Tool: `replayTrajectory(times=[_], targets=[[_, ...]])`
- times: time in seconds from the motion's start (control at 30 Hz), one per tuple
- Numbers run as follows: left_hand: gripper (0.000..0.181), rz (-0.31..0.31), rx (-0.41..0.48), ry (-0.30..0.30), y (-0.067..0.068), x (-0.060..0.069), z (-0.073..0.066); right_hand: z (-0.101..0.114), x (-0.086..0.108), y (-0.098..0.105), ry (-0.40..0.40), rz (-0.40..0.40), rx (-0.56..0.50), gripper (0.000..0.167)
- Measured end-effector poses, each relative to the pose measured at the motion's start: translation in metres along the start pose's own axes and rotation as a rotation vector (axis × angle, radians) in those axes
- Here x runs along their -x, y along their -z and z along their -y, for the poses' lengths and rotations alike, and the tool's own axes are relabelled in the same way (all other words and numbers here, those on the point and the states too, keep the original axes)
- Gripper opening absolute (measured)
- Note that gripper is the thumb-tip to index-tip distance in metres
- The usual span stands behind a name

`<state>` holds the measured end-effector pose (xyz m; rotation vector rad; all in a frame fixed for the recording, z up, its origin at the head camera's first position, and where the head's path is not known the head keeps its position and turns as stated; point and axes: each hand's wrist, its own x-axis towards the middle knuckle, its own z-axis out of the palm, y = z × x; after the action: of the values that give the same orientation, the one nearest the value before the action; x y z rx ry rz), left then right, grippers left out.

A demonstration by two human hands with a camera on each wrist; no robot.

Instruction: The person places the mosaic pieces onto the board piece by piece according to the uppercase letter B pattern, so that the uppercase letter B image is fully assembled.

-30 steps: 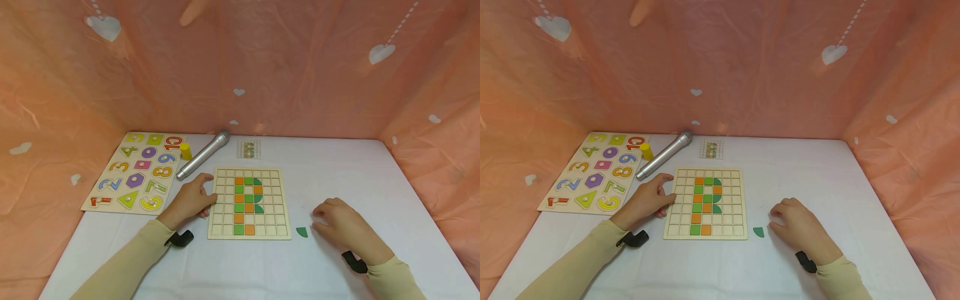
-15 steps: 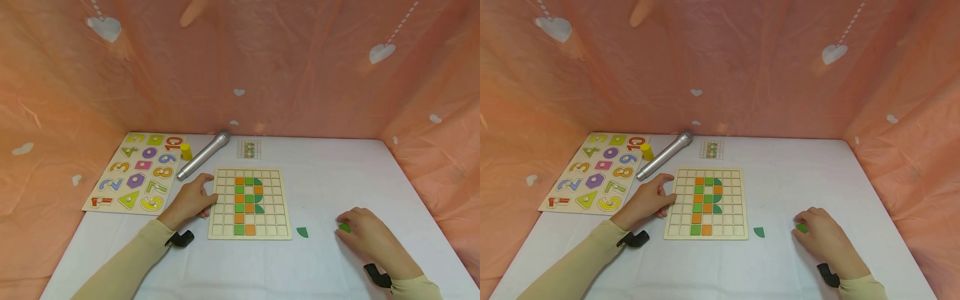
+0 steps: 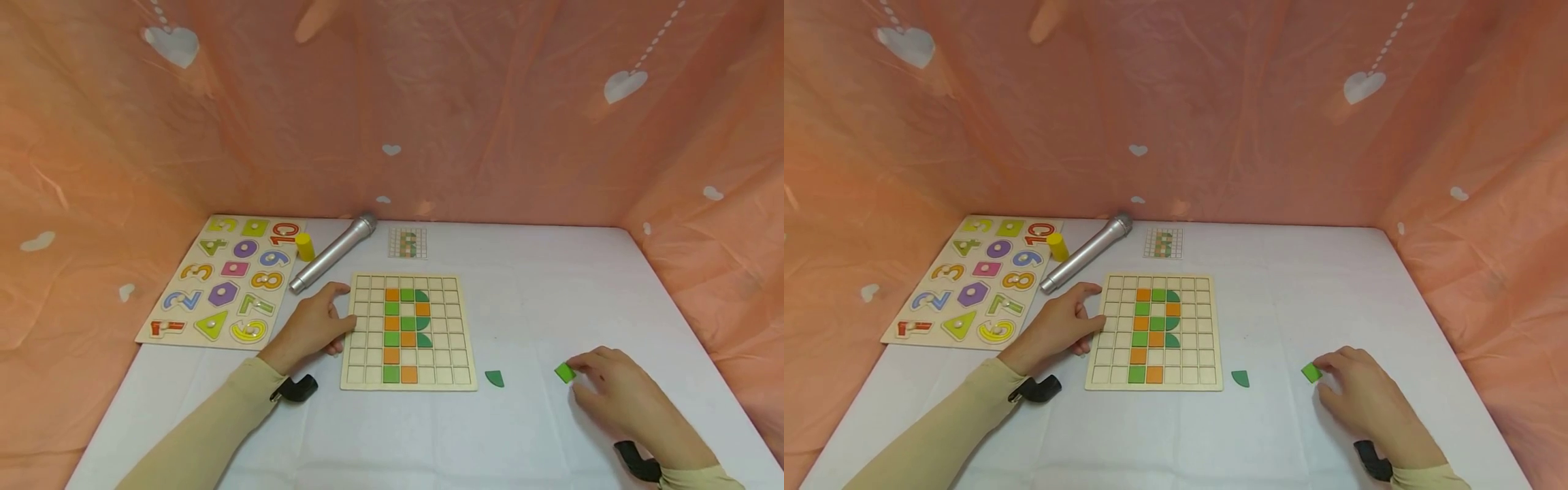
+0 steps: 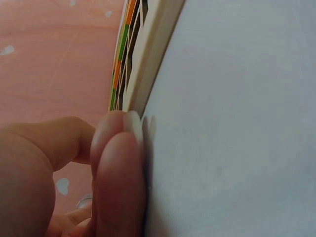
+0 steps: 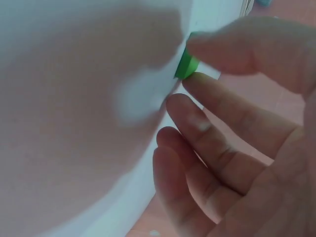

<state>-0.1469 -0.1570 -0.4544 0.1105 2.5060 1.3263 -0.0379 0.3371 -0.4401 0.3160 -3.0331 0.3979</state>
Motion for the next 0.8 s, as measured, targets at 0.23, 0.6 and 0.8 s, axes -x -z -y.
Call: replayTrajectory(times=[0.23,0.6,0.8], targets=[[0.067,0.005,0.003,0.011,0.0,-0.001,0.001,0.0,-0.007,-0.004,0.082,-0.031,0.029,0.035],[0.068,-0.004,0.003,0.021,0.0,-0.001,-0.001,0.022,-0.038,-0.004,0.088,0.028,-0.013,0.02],[0.069,-0.005,0.008,0.04,-0.001,-0.001,-0.001,0.06,-0.06,-0.006,0.146,0.025,-0.01,0.019]])
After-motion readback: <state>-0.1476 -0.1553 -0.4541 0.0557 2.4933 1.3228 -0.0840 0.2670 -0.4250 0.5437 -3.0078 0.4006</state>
